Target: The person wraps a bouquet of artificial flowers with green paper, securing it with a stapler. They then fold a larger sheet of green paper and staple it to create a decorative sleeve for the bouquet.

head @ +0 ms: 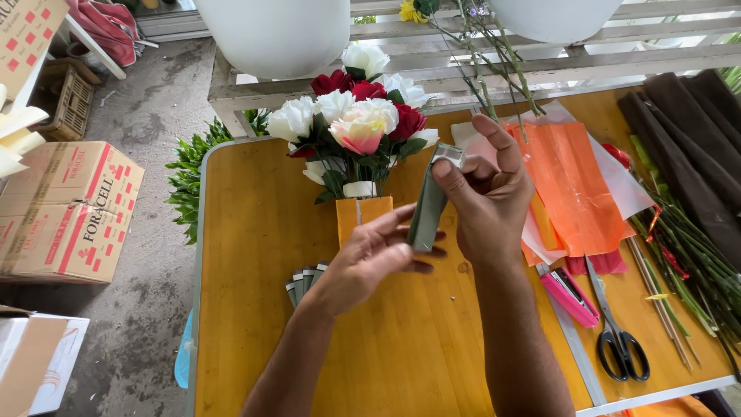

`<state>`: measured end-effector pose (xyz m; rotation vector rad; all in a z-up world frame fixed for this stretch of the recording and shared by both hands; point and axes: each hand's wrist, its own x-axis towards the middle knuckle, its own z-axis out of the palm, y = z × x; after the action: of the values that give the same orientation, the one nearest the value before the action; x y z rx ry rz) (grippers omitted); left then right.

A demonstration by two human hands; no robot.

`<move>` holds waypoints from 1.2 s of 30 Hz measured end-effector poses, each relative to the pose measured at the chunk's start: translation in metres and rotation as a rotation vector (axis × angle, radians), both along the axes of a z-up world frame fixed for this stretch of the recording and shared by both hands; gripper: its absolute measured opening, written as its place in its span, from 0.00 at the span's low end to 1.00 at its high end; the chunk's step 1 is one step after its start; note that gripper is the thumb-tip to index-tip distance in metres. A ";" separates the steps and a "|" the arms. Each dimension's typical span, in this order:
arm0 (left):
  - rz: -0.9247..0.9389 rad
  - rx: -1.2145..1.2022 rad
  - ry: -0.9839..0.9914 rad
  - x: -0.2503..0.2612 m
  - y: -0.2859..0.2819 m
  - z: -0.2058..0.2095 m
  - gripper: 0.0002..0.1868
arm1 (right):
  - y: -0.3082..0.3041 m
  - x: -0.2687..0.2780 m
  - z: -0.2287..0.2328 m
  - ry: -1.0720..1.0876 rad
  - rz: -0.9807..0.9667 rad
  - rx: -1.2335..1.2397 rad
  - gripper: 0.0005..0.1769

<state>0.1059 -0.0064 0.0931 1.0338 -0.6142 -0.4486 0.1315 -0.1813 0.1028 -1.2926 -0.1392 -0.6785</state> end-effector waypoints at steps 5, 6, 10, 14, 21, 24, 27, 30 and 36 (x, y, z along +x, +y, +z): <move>0.215 0.108 -0.036 0.008 -0.010 -0.020 0.24 | 0.007 -0.005 0.005 0.001 -0.008 -0.058 0.38; 0.265 0.139 -0.018 0.005 -0.012 -0.016 0.19 | 0.005 -0.005 0.004 0.002 -0.019 -0.067 0.38; 0.340 0.232 -0.063 0.003 -0.010 -0.006 0.10 | 0.003 -0.002 -0.001 0.010 0.000 -0.065 0.37; 0.348 0.301 -0.164 0.002 -0.002 0.003 0.17 | 0.013 -0.007 0.008 0.012 0.037 -0.090 0.39; 0.676 0.127 -0.105 0.001 -0.011 0.003 0.17 | 0.023 -0.014 0.010 0.042 0.133 -0.179 0.41; 0.730 0.100 -0.075 0.001 -0.009 0.005 0.14 | 0.020 -0.013 0.008 0.048 0.215 -0.192 0.39; 0.739 0.084 -0.058 0.000 -0.006 0.006 0.14 | 0.017 -0.012 0.007 0.062 0.270 -0.178 0.36; 0.749 0.088 -0.066 -0.003 -0.006 0.010 0.14 | 0.016 -0.012 0.006 0.067 0.265 -0.185 0.34; 0.834 0.155 -0.151 0.000 -0.007 0.009 0.13 | 0.015 -0.012 0.007 0.059 0.236 -0.200 0.31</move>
<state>0.1061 -0.0135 0.1020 1.3725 -0.2362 0.3223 0.1194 -0.1668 0.1098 -1.4588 -0.3129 -0.4318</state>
